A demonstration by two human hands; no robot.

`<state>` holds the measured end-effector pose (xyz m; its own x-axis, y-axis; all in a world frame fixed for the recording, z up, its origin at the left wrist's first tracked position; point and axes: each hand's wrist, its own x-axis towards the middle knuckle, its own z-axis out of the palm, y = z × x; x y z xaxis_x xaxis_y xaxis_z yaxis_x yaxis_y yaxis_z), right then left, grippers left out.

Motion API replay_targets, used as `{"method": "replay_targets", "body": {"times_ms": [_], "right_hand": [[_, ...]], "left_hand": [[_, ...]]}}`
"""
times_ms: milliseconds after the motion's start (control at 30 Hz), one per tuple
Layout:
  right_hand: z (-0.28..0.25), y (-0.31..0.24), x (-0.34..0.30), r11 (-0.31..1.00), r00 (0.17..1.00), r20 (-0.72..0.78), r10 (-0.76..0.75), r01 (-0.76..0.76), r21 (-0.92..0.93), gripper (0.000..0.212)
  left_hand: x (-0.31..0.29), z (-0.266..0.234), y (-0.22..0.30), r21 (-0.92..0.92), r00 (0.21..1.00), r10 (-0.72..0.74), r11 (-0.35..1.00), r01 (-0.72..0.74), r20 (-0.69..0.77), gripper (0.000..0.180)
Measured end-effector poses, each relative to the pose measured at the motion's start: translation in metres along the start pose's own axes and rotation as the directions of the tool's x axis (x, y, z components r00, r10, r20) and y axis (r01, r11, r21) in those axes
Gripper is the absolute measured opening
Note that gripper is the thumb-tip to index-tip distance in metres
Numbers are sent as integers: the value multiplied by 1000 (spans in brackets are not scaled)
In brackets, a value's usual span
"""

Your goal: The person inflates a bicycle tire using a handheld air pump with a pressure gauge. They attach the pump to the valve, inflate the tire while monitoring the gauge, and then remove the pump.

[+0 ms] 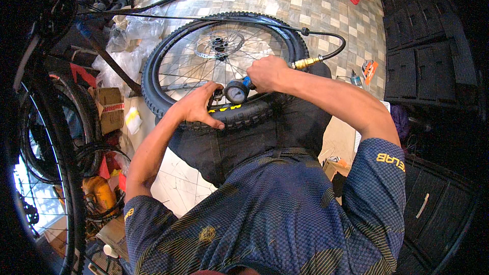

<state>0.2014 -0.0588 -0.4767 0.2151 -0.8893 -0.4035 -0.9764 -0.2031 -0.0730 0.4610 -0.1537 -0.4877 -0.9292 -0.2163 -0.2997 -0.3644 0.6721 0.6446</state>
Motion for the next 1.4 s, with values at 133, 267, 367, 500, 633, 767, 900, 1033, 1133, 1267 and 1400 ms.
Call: {"method": "replay_targets", "body": {"times_ms": [133,267,367,500,633,767,900,1033,1133,1267,1400], "right_hand": [[-1,0,-1,1000,1000,-5,6,-6,0,22],[-3,-2,0,999,998,53,34,-35,5,36],[-5,-2,-1,1000,999,29,23,-23,9,31],[-5,-1,-1,1000,1000,9,7,-7,13,24],[-8,-2,-2,1000,999,35,5,-6,25,25],[-8,-3,-3,1000,1000,20,10,-10,8,26],[-8,-2,-2,1000,1000,11,3,-3,0,26],[-10,-2,-4,1000,1000,-7,-17,17,-10,26],[-8,0,-2,1000,1000,10,-17,17,-22,26],[-1,3,-1,1000,1000,-14,-21,21,12,26],[0,4,2,1000,1000,18,-18,18,14,33]], "left_hand": [[1,0,-1,1,1000,-3,1000,3,10,119],[0,-1,0,2,1000,-1,1000,1,1,119],[0,0,0,-1,1000,2,1000,-2,-3,119],[1,-2,3,4,1000,-15,1000,15,20,119],[1,0,1,2,1000,-10,1000,10,11,119],[1,0,1,0,1000,-11,1000,11,13,119],[1,0,0,-8,1000,4,1000,-4,2,118],[0,-1,2,-14,1000,-6,1000,6,5,118],[2,-2,4,-14,1000,-21,1000,21,21,118],[2,-2,4,-7,1000,-11,1000,11,19,118],[1,-3,4,-11,1000,-14,1000,14,11,118]]}}
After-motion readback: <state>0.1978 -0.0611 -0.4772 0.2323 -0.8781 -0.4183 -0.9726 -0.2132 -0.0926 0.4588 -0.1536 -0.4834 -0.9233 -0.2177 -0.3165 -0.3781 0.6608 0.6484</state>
